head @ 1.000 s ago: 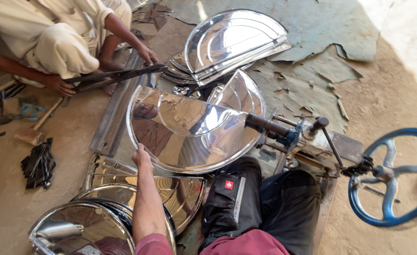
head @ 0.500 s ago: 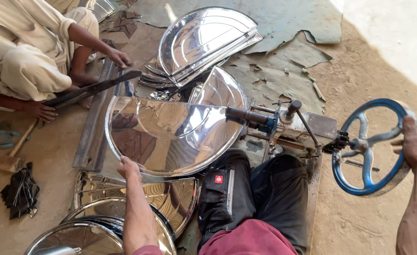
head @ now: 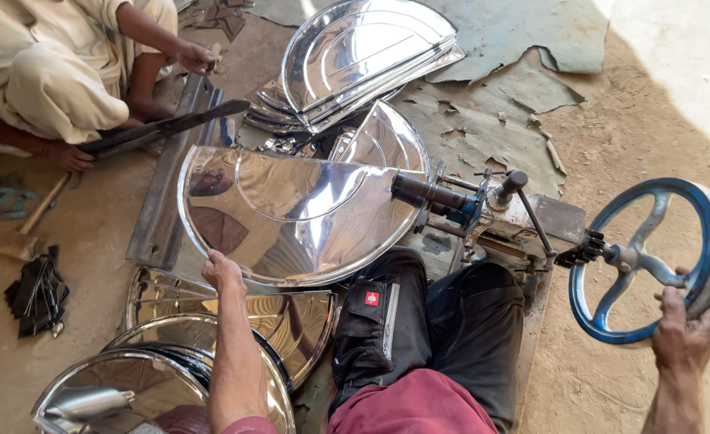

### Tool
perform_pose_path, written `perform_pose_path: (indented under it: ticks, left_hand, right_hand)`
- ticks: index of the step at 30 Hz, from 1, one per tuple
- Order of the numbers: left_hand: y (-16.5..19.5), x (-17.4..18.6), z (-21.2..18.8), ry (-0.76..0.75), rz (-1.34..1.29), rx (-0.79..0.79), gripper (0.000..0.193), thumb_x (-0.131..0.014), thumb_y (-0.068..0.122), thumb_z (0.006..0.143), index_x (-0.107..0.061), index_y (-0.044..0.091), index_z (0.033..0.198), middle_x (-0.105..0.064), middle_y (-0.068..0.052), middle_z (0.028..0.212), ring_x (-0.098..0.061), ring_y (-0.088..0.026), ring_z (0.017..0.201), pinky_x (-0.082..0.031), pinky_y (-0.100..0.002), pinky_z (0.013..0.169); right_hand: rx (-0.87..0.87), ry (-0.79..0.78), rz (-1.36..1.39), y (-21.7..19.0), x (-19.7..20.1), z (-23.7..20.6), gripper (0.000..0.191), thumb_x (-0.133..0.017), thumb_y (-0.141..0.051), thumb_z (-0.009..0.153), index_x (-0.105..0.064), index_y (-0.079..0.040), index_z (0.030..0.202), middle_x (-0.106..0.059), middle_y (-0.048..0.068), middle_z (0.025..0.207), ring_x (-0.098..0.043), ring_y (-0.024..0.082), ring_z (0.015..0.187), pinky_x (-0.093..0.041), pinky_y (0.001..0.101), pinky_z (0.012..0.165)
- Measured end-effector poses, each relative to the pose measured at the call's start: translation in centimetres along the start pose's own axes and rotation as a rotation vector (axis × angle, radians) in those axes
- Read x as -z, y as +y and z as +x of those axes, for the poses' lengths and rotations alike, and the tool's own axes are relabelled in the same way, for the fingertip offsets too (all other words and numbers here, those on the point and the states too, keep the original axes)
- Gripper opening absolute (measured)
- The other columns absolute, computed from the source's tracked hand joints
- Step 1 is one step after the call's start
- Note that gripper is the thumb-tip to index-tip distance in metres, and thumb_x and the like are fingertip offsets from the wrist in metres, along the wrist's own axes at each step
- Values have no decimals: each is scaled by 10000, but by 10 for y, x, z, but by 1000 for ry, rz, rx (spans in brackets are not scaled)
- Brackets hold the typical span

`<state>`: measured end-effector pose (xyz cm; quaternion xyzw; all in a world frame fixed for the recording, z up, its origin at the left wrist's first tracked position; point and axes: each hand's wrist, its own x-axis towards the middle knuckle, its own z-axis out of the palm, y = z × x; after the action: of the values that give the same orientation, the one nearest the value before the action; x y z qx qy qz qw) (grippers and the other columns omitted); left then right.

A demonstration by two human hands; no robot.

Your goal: The person operates a manual edge-trimming machine to remove excess metal from the rim of semi-circular stainless steel pans. They place each pan against the machine, turn a handwheel to engage the cutter, and then remove the finished pan to place it in a stack.

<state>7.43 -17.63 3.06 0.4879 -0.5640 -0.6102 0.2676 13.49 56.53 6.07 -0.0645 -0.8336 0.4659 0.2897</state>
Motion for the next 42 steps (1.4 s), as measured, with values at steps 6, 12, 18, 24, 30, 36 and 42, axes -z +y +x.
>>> perform_pose_path:
  ticks: [6,12,18,24,30,36,42]
  left_hand:
    - [-1,-3,2,37,1,7,562,-399,395,1084,-610,-127,1091,-643,-229,805,-610,-321,462,-489,-432,391]
    - [-1,-3,-5,51,4,-16,572,-392,396,1084,-606,-133,1101,-638,-243,794,-605,-332,457,-475,-435,381]
    - [5,-3,-19,30,-5,15,581,-384,398,1085,-603,-140,1112,-633,-257,783,-600,-343,453,-462,-439,370]
    - [-11,-2,-25,49,-100,39,535,-400,392,1064,-569,-109,1147,-642,-215,785,-598,-312,426,-497,-418,359]
    - [-30,-4,-12,109,-132,33,472,-482,397,1082,-615,-56,1076,-640,-153,852,-602,-263,560,-508,-408,453]
    - [-27,-5,2,53,-230,154,386,-671,352,981,-645,-25,1058,-629,-99,961,-622,-258,767,-538,-436,608]
    - [-9,-2,17,-49,-228,174,503,-680,468,1013,-634,21,1237,-680,-57,1108,-677,-196,909,-579,-379,747]
  right_hand:
    - [-575,-308,-325,0,-2,126,596,-423,-529,1226,-573,43,1304,-696,278,970,-703,300,781,-546,351,692]
    - [-539,-194,-575,-22,-41,186,505,-500,-429,1162,-647,53,1126,-696,259,816,-697,353,676,-532,436,546]
    - [-229,-45,-473,-33,-20,130,374,-527,-284,1150,-621,76,1192,-686,244,865,-687,382,748,-511,472,650]
    - [-38,194,-556,-52,-24,44,286,-543,-152,1128,-583,88,1278,-676,232,937,-673,395,840,-493,500,780]
    - [391,405,-1044,-97,-64,33,540,-640,-354,1085,-506,76,1383,-641,224,1225,-597,342,1190,-407,443,1011]
    - [122,-316,-620,-157,-165,44,491,-439,-438,1120,-639,4,1198,-681,191,829,-635,310,674,-495,460,577]
    - [424,-322,-638,-96,-169,88,552,-413,-536,1104,-688,-95,919,-565,90,543,-482,210,404,-373,386,412]
